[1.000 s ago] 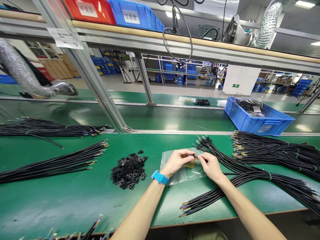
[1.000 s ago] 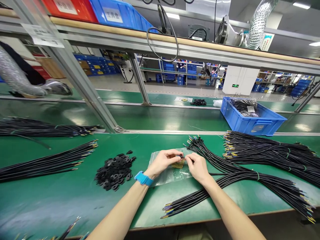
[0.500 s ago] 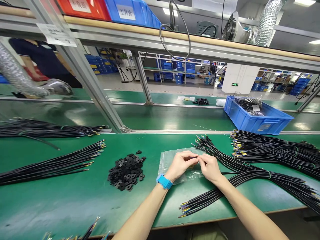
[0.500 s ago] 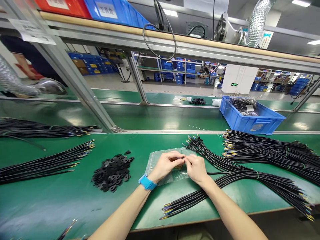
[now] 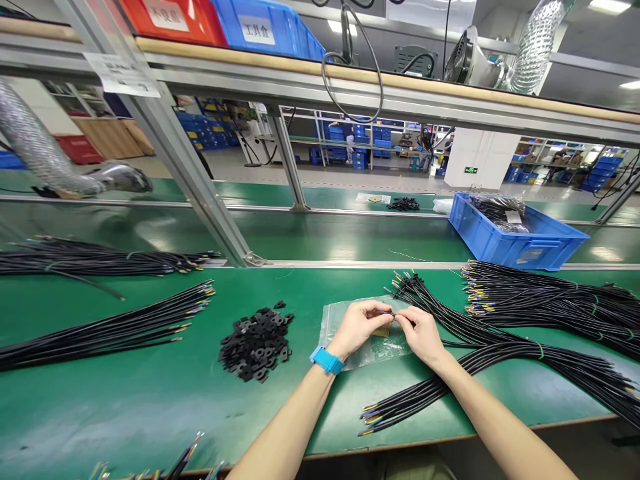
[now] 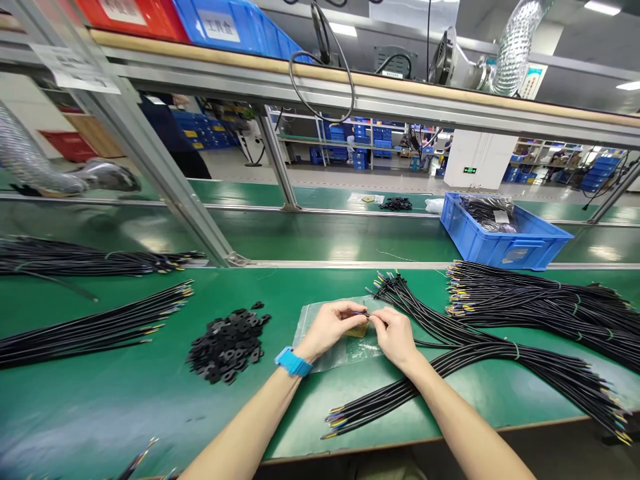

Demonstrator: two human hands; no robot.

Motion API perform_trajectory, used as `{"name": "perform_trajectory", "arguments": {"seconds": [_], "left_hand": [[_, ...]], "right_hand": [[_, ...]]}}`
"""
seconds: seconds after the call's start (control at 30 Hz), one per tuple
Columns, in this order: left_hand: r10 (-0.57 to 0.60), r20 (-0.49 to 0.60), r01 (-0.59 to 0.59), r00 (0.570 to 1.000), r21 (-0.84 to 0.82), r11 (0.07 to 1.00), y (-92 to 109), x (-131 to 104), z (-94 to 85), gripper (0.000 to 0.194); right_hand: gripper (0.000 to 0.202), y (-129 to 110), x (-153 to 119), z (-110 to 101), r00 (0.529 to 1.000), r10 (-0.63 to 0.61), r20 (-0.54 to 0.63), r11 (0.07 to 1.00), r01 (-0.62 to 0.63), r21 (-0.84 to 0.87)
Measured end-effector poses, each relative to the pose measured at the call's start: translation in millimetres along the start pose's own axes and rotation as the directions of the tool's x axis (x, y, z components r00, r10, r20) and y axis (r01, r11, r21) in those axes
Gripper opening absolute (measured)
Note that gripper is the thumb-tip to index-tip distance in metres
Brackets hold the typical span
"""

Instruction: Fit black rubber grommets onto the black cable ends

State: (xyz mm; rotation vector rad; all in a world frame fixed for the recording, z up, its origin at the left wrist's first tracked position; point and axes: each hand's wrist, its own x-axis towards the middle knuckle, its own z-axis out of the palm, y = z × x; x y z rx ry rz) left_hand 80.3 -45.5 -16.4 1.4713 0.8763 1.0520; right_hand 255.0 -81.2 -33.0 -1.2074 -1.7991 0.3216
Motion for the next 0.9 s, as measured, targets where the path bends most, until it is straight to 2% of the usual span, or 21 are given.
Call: {"name": "perform_trajectory", "arguments": {"seconds": [0.2, 0.27, 0.37, 0.5, 0.6, 0.7, 0.8, 0.9], "left_hand": [[0.054, 0.057, -0.058, 0.997, 0.074, 0.996, 0, -4, 3.4, 0.024], [0.069, 0.066, -0.074, 0.995, 0.081, 0.994, -1, -3, 4.8, 0.024], [0.05, 0.052, -0.051, 0.997, 0.007, 0.999, 0, -2, 5.8, 0.03], [-0.025, 0.005, 0.025, 1.0, -0.138, 0.99, 4, -1, 3.7, 0.059], [-0.072, 0.013, 0.073, 0.997, -0.175, 0.982, 5, -1, 0.8, 0.056], [-0.057, 0.054, 0.066, 0.997, -0.176, 0.982, 5, -1, -0.9, 0.053], [0.004, 0.082, 0.007, 0.997, -0.136, 0.991, 7, -2, -0.1, 0.053], [0.086, 0.095, -0.082, 0.992, -0.051, 0.995, 10, -4, 2.2, 0.05]], "right_hand": [[0.035, 5, 0, 2, 0.994, 0.03, 0.105, 0.997, -0.037, 0.071], [0.035, 5, 0, 2, 0.994, 0.029, 0.107, 0.995, -0.039, 0.087], [0.031, 3, 2, 0, 0.999, 0.002, 0.048, 0.997, -0.006, 0.082], [0.029, -1, 4, -4, 0.996, -0.075, -0.045, 0.997, 0.073, -0.027], [0.032, -3, 3, -5, 0.992, -0.125, -0.02, 0.98, 0.121, -0.158], [0.033, -3, 2, -5, 0.989, -0.144, 0.036, 0.964, 0.148, -0.22], [0.034, 1, 2, -4, 0.993, -0.093, 0.068, 0.982, 0.103, -0.158], [0.038, 7, 4, -2, 0.993, -0.004, 0.114, 1.0, 0.006, -0.015]]}}
